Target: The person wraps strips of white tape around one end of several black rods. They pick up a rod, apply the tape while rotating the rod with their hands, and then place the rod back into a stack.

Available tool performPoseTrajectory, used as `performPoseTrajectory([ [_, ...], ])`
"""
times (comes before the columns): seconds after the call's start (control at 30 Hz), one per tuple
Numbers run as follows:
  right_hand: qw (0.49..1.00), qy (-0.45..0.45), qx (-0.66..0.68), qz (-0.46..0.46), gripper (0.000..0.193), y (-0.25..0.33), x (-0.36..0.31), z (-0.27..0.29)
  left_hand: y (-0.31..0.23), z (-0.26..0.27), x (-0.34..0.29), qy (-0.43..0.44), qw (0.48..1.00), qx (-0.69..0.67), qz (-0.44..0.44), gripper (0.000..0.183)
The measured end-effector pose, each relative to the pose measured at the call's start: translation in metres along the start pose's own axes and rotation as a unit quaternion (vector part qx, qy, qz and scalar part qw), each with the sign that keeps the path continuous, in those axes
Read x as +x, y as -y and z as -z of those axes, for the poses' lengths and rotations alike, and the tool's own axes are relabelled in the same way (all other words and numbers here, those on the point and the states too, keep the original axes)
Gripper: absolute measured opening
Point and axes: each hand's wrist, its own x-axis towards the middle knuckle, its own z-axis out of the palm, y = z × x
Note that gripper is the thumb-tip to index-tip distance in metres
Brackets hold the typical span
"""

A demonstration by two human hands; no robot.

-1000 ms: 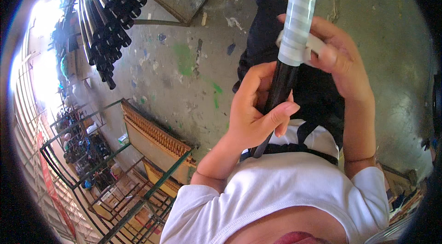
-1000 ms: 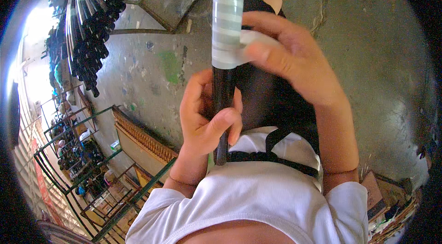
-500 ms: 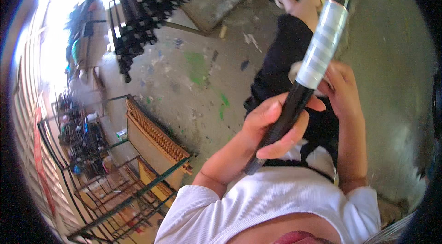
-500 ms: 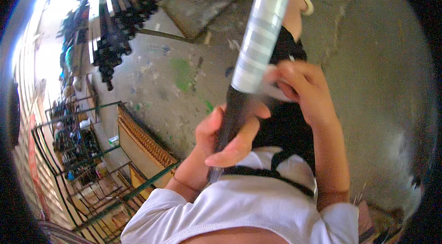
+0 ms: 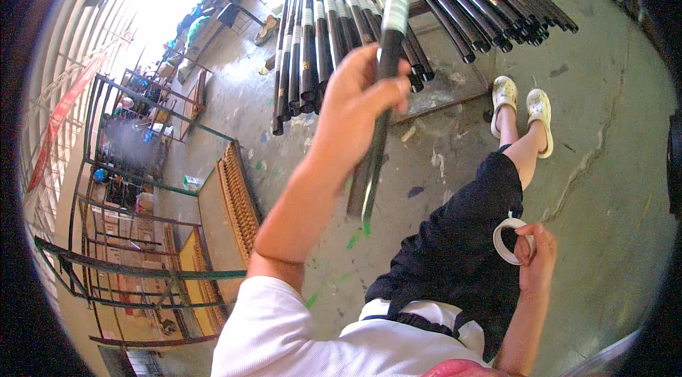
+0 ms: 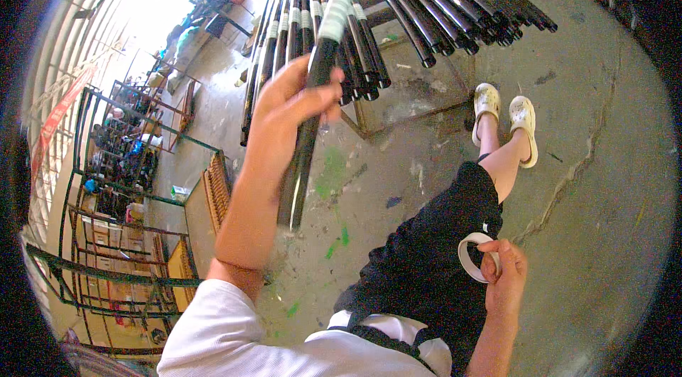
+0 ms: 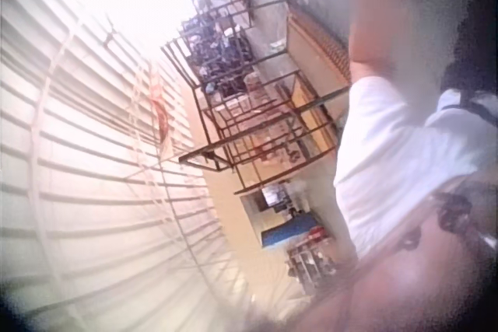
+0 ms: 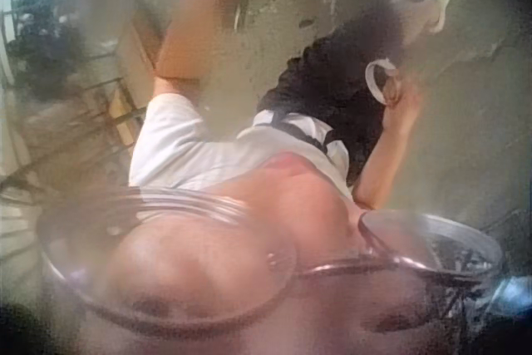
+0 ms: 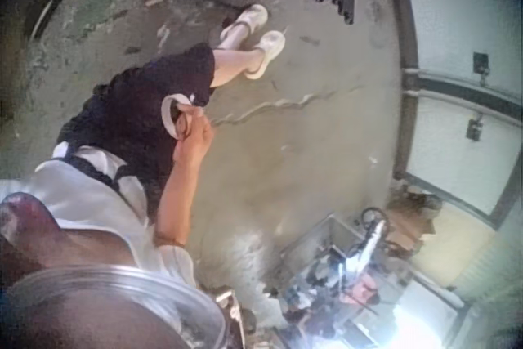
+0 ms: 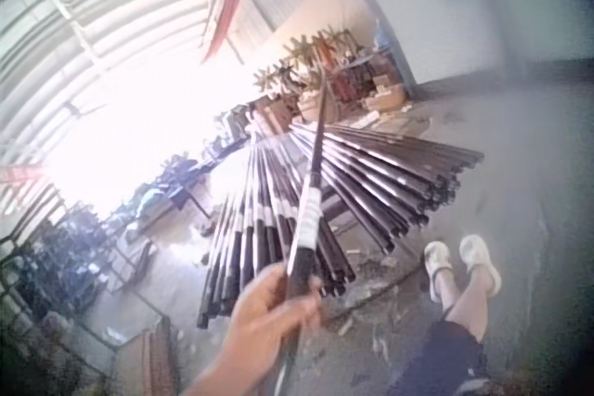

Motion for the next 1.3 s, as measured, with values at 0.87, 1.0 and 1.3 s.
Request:
performPoseTrajectory([
  [0.87, 0.999, -0.011, 0.031, -0.032, 0.031, -0.019, -0.013, 0.026, 0.071, 0.008, 0.207, -0.089, 0.706, 0.685, 0.156, 0.054],
  [1.0, 0.999, -0.007, 0.048, -0.023, 0.029, -0.019, -0.01, 0.022, 0.075, 0.004, 0.203, -0.087, 0.677, 0.721, 0.121, 0.053],
  [1.3, 0.999, -0.004, 0.036, -0.031, 0.028, -0.024, 0.002, 0.018, 0.045, -0.08, 0.205, -0.014, 0.92, 0.369, 0.131, 0.042],
])
